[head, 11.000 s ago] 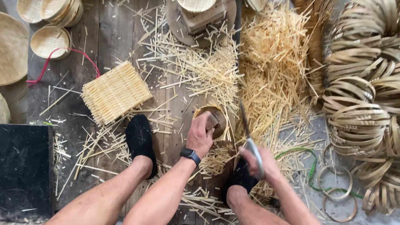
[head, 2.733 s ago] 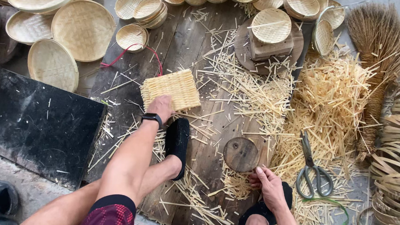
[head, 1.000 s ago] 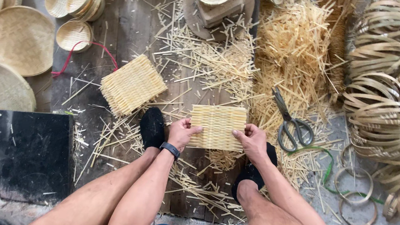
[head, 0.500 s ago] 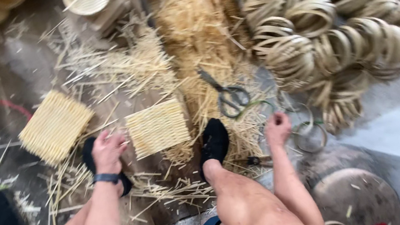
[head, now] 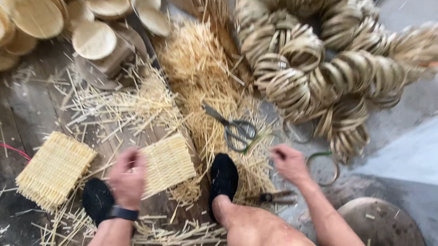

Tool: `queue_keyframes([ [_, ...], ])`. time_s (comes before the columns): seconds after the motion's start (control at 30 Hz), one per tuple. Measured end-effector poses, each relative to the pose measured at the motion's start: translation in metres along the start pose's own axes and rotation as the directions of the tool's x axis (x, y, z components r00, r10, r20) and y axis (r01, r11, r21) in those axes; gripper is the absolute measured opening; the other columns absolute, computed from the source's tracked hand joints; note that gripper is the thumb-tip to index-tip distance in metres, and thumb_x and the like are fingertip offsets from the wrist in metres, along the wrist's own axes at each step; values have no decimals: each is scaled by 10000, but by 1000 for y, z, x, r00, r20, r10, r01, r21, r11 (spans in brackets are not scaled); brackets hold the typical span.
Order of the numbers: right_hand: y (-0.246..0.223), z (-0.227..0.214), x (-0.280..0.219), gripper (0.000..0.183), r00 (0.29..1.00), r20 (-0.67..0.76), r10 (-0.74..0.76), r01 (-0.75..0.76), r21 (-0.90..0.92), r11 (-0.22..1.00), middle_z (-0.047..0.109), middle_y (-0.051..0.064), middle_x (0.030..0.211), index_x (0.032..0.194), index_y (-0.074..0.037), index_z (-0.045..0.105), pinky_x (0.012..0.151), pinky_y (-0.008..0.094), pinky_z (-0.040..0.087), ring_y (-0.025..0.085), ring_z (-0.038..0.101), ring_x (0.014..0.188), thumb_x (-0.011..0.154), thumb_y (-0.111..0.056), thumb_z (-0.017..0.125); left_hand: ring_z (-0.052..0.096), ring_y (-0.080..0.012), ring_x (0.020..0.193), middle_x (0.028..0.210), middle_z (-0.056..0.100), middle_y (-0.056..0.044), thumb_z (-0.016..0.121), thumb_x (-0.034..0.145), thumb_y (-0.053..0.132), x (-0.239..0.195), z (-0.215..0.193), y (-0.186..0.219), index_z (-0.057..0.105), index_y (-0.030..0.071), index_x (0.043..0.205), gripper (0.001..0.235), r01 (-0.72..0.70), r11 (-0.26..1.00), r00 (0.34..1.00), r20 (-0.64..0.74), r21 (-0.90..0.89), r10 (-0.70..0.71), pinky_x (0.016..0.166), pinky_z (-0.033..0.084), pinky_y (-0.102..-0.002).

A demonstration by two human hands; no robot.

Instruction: The person weaves small round baskets using bamboo strips and a wooden mold. They place a woven base on the mold, wrap a bamboo ring around the edge, and trim excess material with shears. The finished baskets are stacked nearby.

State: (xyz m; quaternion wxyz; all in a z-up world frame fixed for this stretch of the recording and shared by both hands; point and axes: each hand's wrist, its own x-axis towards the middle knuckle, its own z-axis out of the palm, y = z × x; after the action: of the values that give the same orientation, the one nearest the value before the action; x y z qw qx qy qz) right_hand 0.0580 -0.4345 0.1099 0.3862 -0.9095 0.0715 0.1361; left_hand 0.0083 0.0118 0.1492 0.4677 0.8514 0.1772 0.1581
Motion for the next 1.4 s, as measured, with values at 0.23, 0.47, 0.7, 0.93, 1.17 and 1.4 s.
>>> queue_keyframes([
  [0.23, -249, -48, -32, 148, 683, 429, -591, 530, 265, 805, 685, 96, 929, 1073, -26, 662, 792, 355, 538, 200, 641, 865, 979, -140, 656, 683, -288, 1050, 1139, 740, -103, 716, 897, 139, -10, -3, 188, 702, 100, 1213, 319, -727, 686, 685, 20, -44, 728, 1001, 506, -458],
  [0.47, -347, -56, -64, 155, 323, 182, -929, 937, 77, 341, 628, 118, 988, 1045, 8, 660, 703, 350, 569, 237, 645, 828, 951, -111, 694, 606, -112, 613, 850, 721, -99, 647, 997, 98, -23, -44, 175, 742, -4, 1105, 177, 191, 625, 969, 248, -757, 4, 536, 480, -267],
  [0.7, -369, 2, -85, 121, 51, 265, -963, 996, -88, 29, 656, 103, 985, 984, -24, 668, 687, 287, 604, 194, 672, 872, 977, -144, 676, 494, -86, 418, 559, 553, 7, 442, 1028, 541, 3, -86, 167, 567, 140, 691, 538, 627, 398, 768, 616, -669, -174, 365, 416, -239],
  [0.93, -369, 41, -119, 129, 108, 275, -955, 942, -335, 10, 675, 123, 960, 934, 10, 678, 622, 297, 582, 193, 649, 795, 959, -116, 692, 337, -75, 273, 410, 406, 63, 262, 1031, 728, -6, -92, 153, 458, 176, 559, 752, 675, 329, 737, 628, -661, -250, 223, 249, -263],
  [1.17, -358, 54, -86, 38, 430, 54, -901, 897, 88, 433, 701, 54, 888, 908, -112, 719, 653, 294, 592, 167, 674, 783, 886, -84, 705, 243, -86, 331, 430, 322, 78, 341, 1000, 695, 4, -82, 127, 539, 178, 651, 654, 748, 246, 663, 710, -616, -236, 289, 197, -268],
  [1.4, -307, 65, -51, 370, 788, 482, -384, -242, 815, 527, 645, 70, 776, 1113, 67, 678, 683, 347, 590, 180, 676, 706, 1049, -272, 544, 419, -102, 508, 563, 454, 22, 593, 996, 444, 17, -71, 81, 529, 161, 736, 390, 381, -175, 870, 416, -908, -265, 467, 366, -264],
])
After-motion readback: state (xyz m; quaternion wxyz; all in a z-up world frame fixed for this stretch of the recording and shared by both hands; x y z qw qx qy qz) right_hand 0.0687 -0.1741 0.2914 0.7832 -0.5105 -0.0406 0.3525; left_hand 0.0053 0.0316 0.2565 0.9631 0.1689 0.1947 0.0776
